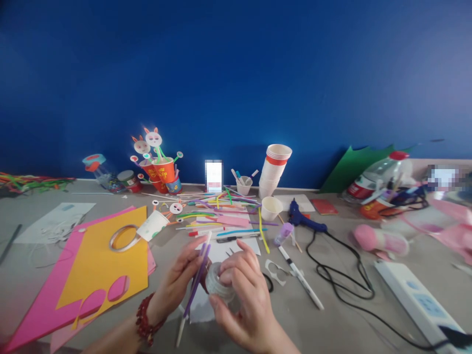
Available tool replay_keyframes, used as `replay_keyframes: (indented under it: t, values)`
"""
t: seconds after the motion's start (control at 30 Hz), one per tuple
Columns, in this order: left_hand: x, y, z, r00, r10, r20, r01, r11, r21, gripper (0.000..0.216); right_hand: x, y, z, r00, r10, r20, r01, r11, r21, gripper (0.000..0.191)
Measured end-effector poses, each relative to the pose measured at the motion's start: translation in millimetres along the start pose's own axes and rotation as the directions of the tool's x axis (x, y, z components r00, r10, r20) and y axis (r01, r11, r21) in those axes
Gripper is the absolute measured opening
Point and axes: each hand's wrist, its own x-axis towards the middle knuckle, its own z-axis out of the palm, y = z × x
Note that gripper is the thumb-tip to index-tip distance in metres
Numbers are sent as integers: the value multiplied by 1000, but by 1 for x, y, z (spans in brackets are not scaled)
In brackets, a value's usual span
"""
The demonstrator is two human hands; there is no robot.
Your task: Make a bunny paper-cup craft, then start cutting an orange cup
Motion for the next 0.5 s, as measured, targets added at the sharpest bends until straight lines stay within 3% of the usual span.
replay_keyframes:
  t: [0.13, 0.37, 0.5]
  values:
    - [0, -2, -3, 999, 43, 27, -45, 996, 74, 36, 0, 0, 0, 1000, 1, -1, -1, 1000, 5, 13]
    - [1, -5, -4, 995, -14, 97, 12, 1000, 24, 41, 0, 1, -1, 1000, -1, -1, 1, 1000, 11, 14]
    - [0, -5, -7, 994, 49, 99, -57, 995, 79, 33, 0, 2, -1, 1000, 0, -8, 0, 1000, 9, 14]
